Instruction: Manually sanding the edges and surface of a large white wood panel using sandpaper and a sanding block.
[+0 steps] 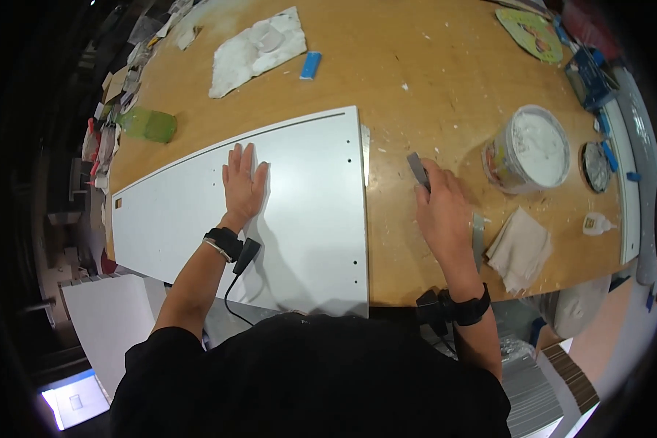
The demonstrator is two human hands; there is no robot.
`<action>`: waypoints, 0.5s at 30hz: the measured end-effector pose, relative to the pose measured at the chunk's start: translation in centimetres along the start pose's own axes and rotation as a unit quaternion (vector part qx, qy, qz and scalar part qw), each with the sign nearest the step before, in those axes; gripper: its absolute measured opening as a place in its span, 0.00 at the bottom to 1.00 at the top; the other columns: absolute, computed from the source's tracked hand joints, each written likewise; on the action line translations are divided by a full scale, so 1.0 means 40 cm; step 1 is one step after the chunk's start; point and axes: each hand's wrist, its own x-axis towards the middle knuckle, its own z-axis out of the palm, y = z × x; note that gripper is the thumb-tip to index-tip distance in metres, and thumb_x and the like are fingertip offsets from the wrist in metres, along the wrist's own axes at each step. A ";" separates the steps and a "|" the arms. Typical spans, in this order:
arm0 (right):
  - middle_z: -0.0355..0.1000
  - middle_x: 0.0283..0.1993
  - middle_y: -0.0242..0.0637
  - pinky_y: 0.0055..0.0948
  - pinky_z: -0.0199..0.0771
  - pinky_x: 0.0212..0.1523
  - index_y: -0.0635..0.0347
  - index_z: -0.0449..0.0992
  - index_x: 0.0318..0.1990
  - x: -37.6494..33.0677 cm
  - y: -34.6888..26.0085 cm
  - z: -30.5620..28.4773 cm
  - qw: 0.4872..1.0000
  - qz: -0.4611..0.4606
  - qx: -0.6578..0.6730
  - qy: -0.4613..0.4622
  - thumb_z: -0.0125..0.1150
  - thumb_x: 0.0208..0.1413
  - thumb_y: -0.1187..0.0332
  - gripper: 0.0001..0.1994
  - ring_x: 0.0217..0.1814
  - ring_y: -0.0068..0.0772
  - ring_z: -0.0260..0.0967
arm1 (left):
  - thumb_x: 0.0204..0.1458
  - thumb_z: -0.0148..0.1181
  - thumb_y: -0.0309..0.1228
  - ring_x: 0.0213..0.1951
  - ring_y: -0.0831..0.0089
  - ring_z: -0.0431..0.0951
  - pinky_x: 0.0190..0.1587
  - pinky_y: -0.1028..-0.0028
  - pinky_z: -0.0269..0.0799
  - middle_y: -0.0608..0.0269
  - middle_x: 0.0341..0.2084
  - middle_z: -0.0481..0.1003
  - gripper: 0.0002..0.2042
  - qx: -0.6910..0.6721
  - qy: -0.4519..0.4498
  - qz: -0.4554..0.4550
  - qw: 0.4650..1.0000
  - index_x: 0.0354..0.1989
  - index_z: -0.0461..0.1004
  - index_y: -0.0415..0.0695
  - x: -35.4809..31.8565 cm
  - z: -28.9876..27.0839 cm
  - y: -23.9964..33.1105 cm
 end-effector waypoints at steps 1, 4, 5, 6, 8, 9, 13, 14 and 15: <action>0.70 0.38 0.46 0.42 0.68 0.42 0.59 0.67 0.50 0.024 -0.011 -0.004 1.000 -0.011 -0.002 0.001 0.54 0.52 0.67 0.17 0.40 0.51 0.69 | 0.57 0.42 0.47 0.66 0.52 0.45 0.65 0.55 0.36 0.48 0.63 0.50 0.28 -0.003 0.009 -0.007 1.000 0.63 0.54 0.45 -0.002 0.001 0.005; 0.70 0.40 0.46 0.44 0.68 0.43 0.58 0.67 0.51 0.122 -0.084 -0.011 0.998 -0.053 -0.035 0.021 0.55 0.52 0.67 0.18 0.42 0.51 0.69 | 0.57 0.43 0.47 0.66 0.53 0.45 0.65 0.56 0.36 0.48 0.63 0.50 0.28 0.002 -0.006 -0.013 1.000 0.63 0.55 0.46 -0.005 -0.002 0.004; 0.70 0.41 0.46 0.44 0.68 0.43 0.58 0.67 0.51 0.167 -0.131 -0.004 0.999 -0.036 0.018 -0.020 0.54 0.53 0.65 0.18 0.43 0.51 0.69 | 0.57 0.43 0.47 0.66 0.53 0.45 0.65 0.56 0.36 0.48 0.63 0.50 0.28 -0.004 0.003 -0.020 1.000 0.63 0.55 0.46 -0.004 -0.003 0.009; 0.70 0.41 0.46 0.44 0.68 0.43 0.59 0.67 0.51 0.214 -0.175 0.010 0.995 -0.020 0.071 -0.063 0.54 0.53 0.64 0.18 0.44 0.50 0.70 | 0.56 0.43 0.47 0.66 0.54 0.45 0.65 0.56 0.36 0.48 0.64 0.50 0.28 -0.003 -0.005 -0.018 1.000 0.62 0.55 0.46 -0.007 -0.006 0.011; 0.70 0.42 0.48 0.44 0.69 0.43 0.61 0.66 0.51 0.314 -0.228 0.089 0.995 -0.038 0.051 -0.081 0.53 0.54 0.61 0.19 0.44 0.50 0.70 | 0.56 0.44 0.46 0.65 0.54 0.46 0.65 0.56 0.36 0.48 0.63 0.50 0.27 -0.012 -0.003 -0.017 1.000 0.61 0.57 0.46 -0.008 -0.013 0.013; 0.70 0.42 0.50 0.44 0.70 0.42 0.64 0.65 0.50 0.360 -0.253 0.129 0.994 -0.044 0.035 -0.099 0.53 0.55 0.59 0.21 0.45 0.50 0.70 | 0.56 0.44 0.46 0.65 0.54 0.46 0.65 0.56 0.36 0.48 0.63 0.50 0.27 -0.017 0.006 -0.026 1.000 0.61 0.57 0.46 -0.010 -0.017 0.012; 0.70 0.42 0.55 0.46 0.71 0.41 0.68 0.64 0.50 0.507 -0.350 0.254 0.989 -0.020 -0.038 -0.142 0.53 0.54 0.53 0.25 0.46 0.53 0.70 | 0.53 0.49 0.46 0.65 0.52 0.47 0.65 0.55 0.37 0.46 0.62 0.51 0.28 -0.036 0.012 -0.032 0.999 0.60 0.58 0.45 -0.010 -0.029 0.014; 0.70 0.42 0.56 0.47 0.72 0.41 0.68 0.63 0.49 0.534 -0.352 0.293 0.987 -0.016 -0.075 -0.139 0.55 0.52 0.52 0.27 0.45 0.54 0.71 | 0.53 0.49 0.45 0.65 0.51 0.47 0.65 0.55 0.38 0.46 0.62 0.51 0.28 -0.045 0.009 -0.025 0.999 0.60 0.58 0.45 -0.009 -0.029 0.017; 0.70 0.43 0.57 0.47 0.72 0.41 0.68 0.63 0.49 0.557 -0.347 0.327 0.985 -0.011 -0.113 -0.134 0.56 0.51 0.50 0.29 0.44 0.55 0.71 | 0.53 0.50 0.45 0.64 0.51 0.47 0.65 0.54 0.38 0.46 0.62 0.52 0.28 -0.055 0.006 -0.017 0.998 0.60 0.58 0.45 -0.006 -0.025 0.022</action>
